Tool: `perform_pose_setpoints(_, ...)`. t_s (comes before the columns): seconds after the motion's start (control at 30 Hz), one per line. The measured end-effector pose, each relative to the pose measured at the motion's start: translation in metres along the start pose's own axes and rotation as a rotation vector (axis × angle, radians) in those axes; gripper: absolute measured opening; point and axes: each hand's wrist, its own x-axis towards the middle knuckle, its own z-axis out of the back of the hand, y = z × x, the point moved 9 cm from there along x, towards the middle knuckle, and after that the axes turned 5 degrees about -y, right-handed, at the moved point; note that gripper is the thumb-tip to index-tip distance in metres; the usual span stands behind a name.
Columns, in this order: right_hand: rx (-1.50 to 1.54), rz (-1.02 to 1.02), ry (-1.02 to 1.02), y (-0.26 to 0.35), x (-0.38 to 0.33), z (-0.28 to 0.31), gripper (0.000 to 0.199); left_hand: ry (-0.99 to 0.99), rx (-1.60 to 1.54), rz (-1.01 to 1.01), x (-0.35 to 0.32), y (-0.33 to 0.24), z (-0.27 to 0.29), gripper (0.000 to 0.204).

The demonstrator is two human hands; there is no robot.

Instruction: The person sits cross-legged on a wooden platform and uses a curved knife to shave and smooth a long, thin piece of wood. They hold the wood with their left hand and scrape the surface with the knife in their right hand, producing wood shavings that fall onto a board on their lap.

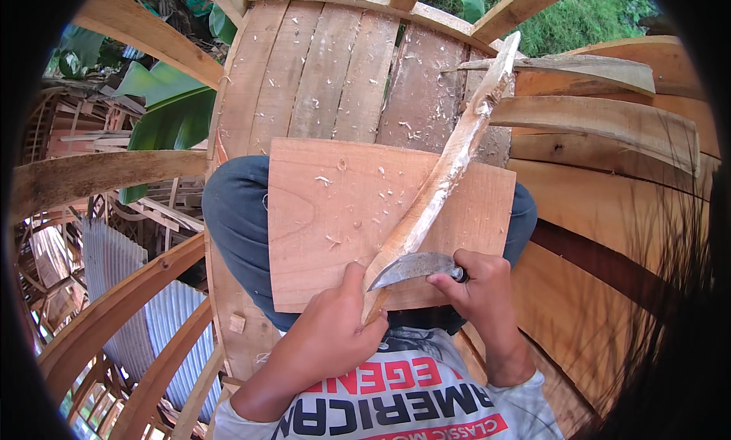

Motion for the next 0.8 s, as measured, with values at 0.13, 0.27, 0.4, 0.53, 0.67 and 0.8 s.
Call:
perform_pose_setpoints(0.13,-0.004,0.029,-0.056,-0.007,0.001,-0.002,0.057,0.007,0.02,0.063,-0.001,0.002,-0.001,0.042)
perform_pose_setpoints(0.27,-0.07,0.073,-0.085,-0.007,0.01,-0.001,0.06,0.015,-0.084,0.01,0.001,0.006,-0.002,0.045)
perform_pose_setpoints(0.4,-0.112,0.092,-0.123,-0.012,0.018,0.002,0.06,0.018,-0.087,-0.047,0.002,0.002,0.0,0.051)
perform_pose_setpoints(0.53,-0.06,-0.172,-0.231,-0.048,0.029,0.013,0.06,0.062,-0.03,-0.019,-0.001,0.001,-0.002,0.053)
perform_pose_setpoints(0.67,-0.23,-0.119,-0.183,-0.04,0.034,0.025,0.054,0.002,-0.083,-0.037,0.0,0.011,-0.002,0.048)
perform_pose_setpoints(0.8,0.01,-0.108,-0.062,-0.029,0.023,0.004,0.054,-0.001,-0.062,-0.008,0.0,0.005,0.004,0.043)
